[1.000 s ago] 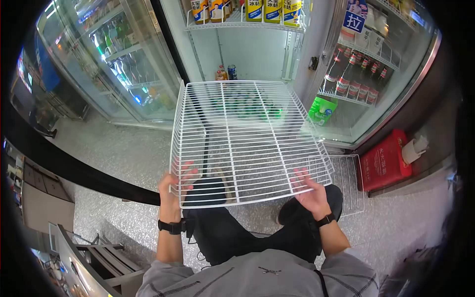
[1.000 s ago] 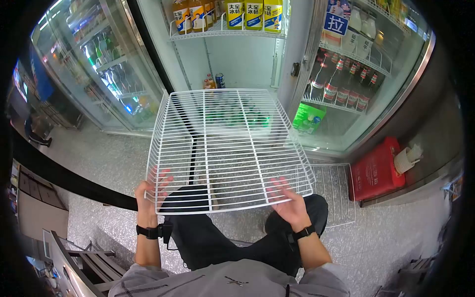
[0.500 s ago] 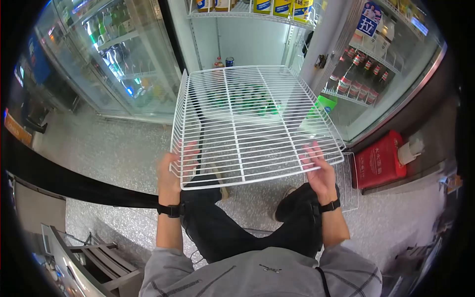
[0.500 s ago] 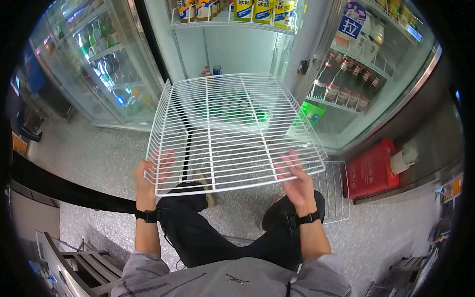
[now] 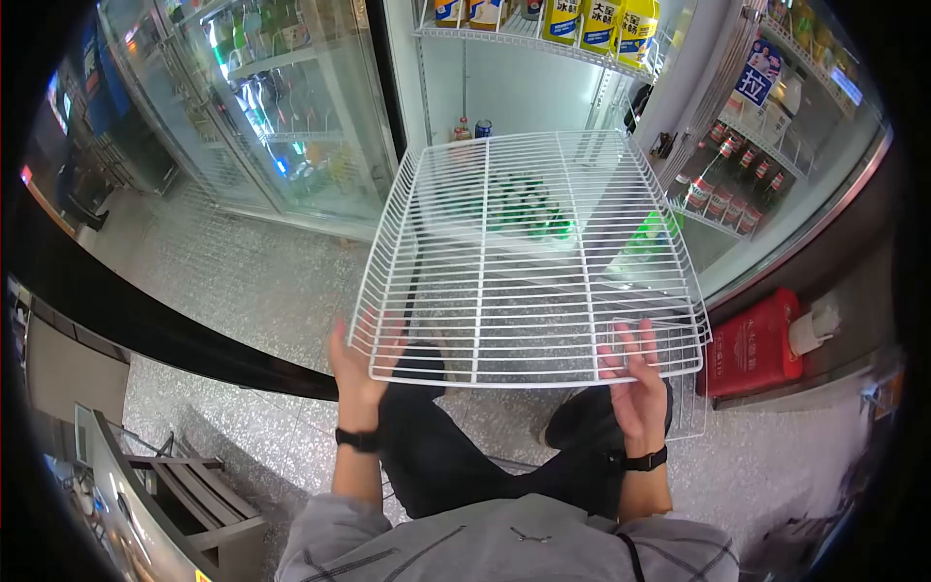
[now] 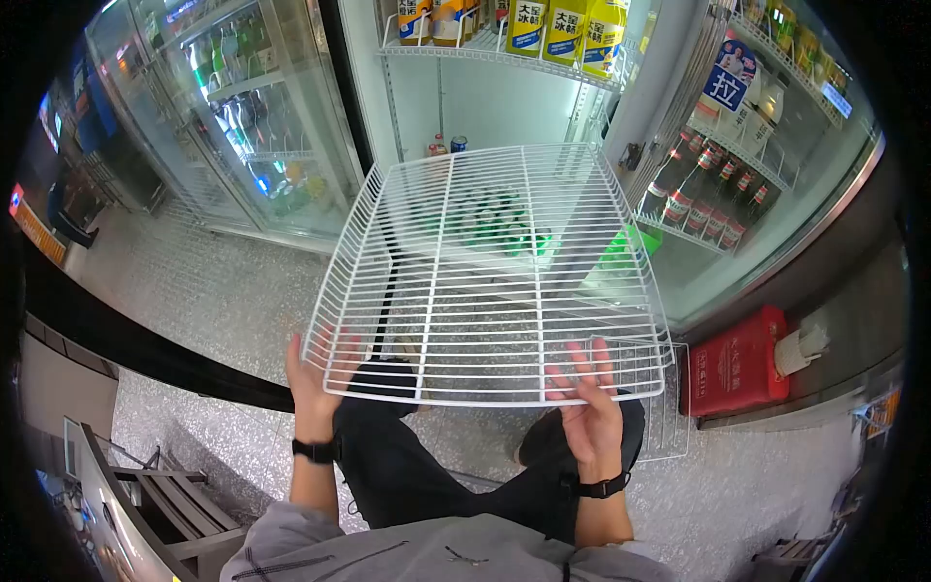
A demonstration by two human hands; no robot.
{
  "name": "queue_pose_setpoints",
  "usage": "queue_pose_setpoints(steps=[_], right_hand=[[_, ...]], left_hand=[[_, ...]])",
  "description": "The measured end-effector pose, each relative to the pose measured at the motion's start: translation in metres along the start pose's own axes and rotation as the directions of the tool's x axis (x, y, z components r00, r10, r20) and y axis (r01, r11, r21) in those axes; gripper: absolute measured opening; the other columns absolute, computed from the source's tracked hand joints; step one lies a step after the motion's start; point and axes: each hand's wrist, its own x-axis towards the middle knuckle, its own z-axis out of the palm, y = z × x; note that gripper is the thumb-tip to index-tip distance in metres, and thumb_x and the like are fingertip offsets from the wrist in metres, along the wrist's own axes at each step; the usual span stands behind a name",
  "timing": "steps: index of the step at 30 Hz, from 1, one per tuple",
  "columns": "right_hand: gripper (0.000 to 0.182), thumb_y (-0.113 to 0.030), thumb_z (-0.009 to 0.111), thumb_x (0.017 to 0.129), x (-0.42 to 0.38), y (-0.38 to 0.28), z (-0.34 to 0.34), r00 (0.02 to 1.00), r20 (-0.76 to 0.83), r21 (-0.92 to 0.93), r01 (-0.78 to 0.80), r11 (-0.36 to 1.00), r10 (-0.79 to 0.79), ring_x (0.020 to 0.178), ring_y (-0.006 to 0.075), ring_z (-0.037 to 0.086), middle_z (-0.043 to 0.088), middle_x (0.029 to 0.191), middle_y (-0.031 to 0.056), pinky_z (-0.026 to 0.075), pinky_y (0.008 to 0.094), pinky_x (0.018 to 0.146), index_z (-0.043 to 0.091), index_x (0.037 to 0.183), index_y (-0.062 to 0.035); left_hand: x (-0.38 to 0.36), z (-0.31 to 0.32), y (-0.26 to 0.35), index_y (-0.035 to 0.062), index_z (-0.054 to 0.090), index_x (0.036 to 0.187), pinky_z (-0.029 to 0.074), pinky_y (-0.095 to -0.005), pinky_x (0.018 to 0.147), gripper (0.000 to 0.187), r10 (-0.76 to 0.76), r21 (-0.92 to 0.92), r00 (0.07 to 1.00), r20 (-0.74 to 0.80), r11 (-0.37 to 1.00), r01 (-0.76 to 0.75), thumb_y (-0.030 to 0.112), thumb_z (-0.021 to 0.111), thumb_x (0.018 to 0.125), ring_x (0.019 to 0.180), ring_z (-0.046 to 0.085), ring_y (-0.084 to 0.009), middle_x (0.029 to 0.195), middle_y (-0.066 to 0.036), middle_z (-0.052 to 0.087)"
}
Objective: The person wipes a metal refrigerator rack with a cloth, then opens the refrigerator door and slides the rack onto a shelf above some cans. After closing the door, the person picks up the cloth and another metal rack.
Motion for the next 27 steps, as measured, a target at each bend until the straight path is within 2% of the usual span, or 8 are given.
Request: queue_pose_setpoints(steps=[3, 4, 5, 7, 8, 11, 21, 27], right_hand=[[0.07, 0.005, 0.052, 0.088, 0.006, 0.001, -0.001, 1.0, -0.003, 0.006, 0.025, 1.0, -0.025, 0.117, 0.0398, 0.058, 0.039, 0.147, 0.0222, 0.054, 0.0459, 0.092, 0.025, 0.151, -0.0099], [0.07, 0.005, 0.052, 0.087, 0.009, 0.001, 0.002, 1.0, 0.005, -0.004, 0.024, 1.0, -0.024, 0.117, 0.0398, 0.058, 0.039, 0.147, 0.0223, 0.053, 0.0459, 0.092, 0.025, 0.151, -0.0096], [0.071, 0.005, 0.052, 0.087, 0.012, 0.002, 0.004, 1.0, 0.012, -0.014, 0.022, 1.0, -0.022, 0.117, 0.0398, 0.057, 0.039, 0.147, 0.0224, 0.053, 0.0459, 0.093, 0.025, 0.151, -0.0094], [0.071, 0.005, 0.053, 0.087, 0.016, 0.007, 0.009, 0.999, 0.017, -0.045, 0.032, 0.998, -0.031, 0.118, 0.0397, 0.056, 0.038, 0.147, 0.0228, 0.051, 0.046, 0.094, 0.025, 0.151, -0.009], [0.072, 0.005, 0.053, 0.087, 0.019, 0.009, 0.009, 0.999, 0.024, -0.064, 0.041, 0.997, -0.04, 0.118, 0.0398, 0.056, 0.038, 0.147, 0.0228, 0.051, 0.0461, 0.094, 0.025, 0.151, -0.0089], [0.075, 0.004, 0.055, 0.086, 0.033, 0.016, 0.022, 0.998, 0.024, -0.1, 0.055, 0.993, -0.053, 0.12, 0.0396, 0.054, 0.034, 0.149, 0.0229, 0.05, 0.0453, 0.094, 0.022, 0.152, -0.0091], [0.078, 0.005, 0.054, 0.087, 0.131, 0.03, 0.055, 0.978, 0.112, -0.108, 0.187, 0.976, -0.175, 0.125, 0.0361, 0.051, 0.03, 0.151, 0.022, 0.047, 0.0421, 0.098, 0.017, 0.153, -0.0087], [0.076, 0.0, 0.056, 0.087, 0.203, 0.025, 0.056, 0.97, 0.149, -0.104, 0.209, 0.972, -0.192, 0.13, 0.0381, 0.045, 0.03, 0.152, 0.0188, 0.041, 0.043, 0.104, 0.02, 0.153, -0.0141]], left_hand=[[-0.026, -0.018, -0.035, -0.0008, 0.05, 0.124, 0.044, -0.0452, 0.101, 0.053, 0.031, 0.065, 0.99, -0.135, 0.998, -0.023, 0.045, 0.049, 0.097, 0.112, 0.056, -0.034, 0.117, -0.016, 0.056], [-0.026, -0.021, -0.05, -0.0017, 0.05, 0.12, 0.045, -0.0439, 0.103, 0.041, 0.047, 0.068, 0.981, -0.188, 0.997, -0.035, 0.031, 0.056, 0.097, 0.113, 0.056, -0.0326, 0.116, -0.015, 0.055], [-0.017, -0.028, -0.06, -0.0016, 0.051, 0.119, 0.044, -0.0419, 0.105, 0.03, -0.004, -0.022, 0.978, -0.208, 1.0, -0.001, 0.017, 0.057, 0.096, 0.116, 0.054, -0.0315, 0.12, -0.015, 0.053], [0.0, -0.027, -0.07, -0.0032, 0.052, 0.113, 0.047, -0.0429, 0.102, 0.022, -0.126, -0.06, 0.97, -0.207, 0.991, 0.116, 0.013, 0.053, 0.098, 0.115, 0.055, -0.0326, 0.12, -0.016, 0.055], [0.013, -0.035, -0.073, -0.003, 0.051, 0.115, 0.046, -0.0437, 0.103, 0.019, -0.225, -0.073, 0.961, -0.162, 0.974, 0.216, 0.009, 0.05, 0.099, 0.116, 0.054, -0.0316, 0.122, -0.016, 0.055], [0.043, -0.018, -0.079, 0.0007, 0.043, 0.127, 0.042, -0.0454, 0.106, 0.028, -0.17, -0.205, 0.962, -0.216, 0.971, 0.126, 0.003, 0.046, 0.099, 0.121, 0.051, -0.032, 0.128, -0.015, 0.051], [0.182, 0.031, -0.08, -0.0047, 0.043, 0.129, 0.037, -0.0539, 0.111, 0.031, -0.109, -0.281, 0.994, 0.03, 0.953, 0.114, 0.013, 0.038, 0.104, 0.127, 0.047, -0.0351, 0.134, -0.018, 0.049], [0.253, 0.073, -0.079, 0.0007, 0.041, 0.128, 0.04, -0.0544, 0.109, 0.028, -0.053, -0.371, 0.996, 0.065, 0.926, 0.073, 0.015, 0.038, 0.105, 0.128, 0.047, -0.0359, 0.135, -0.017, 0.048]])
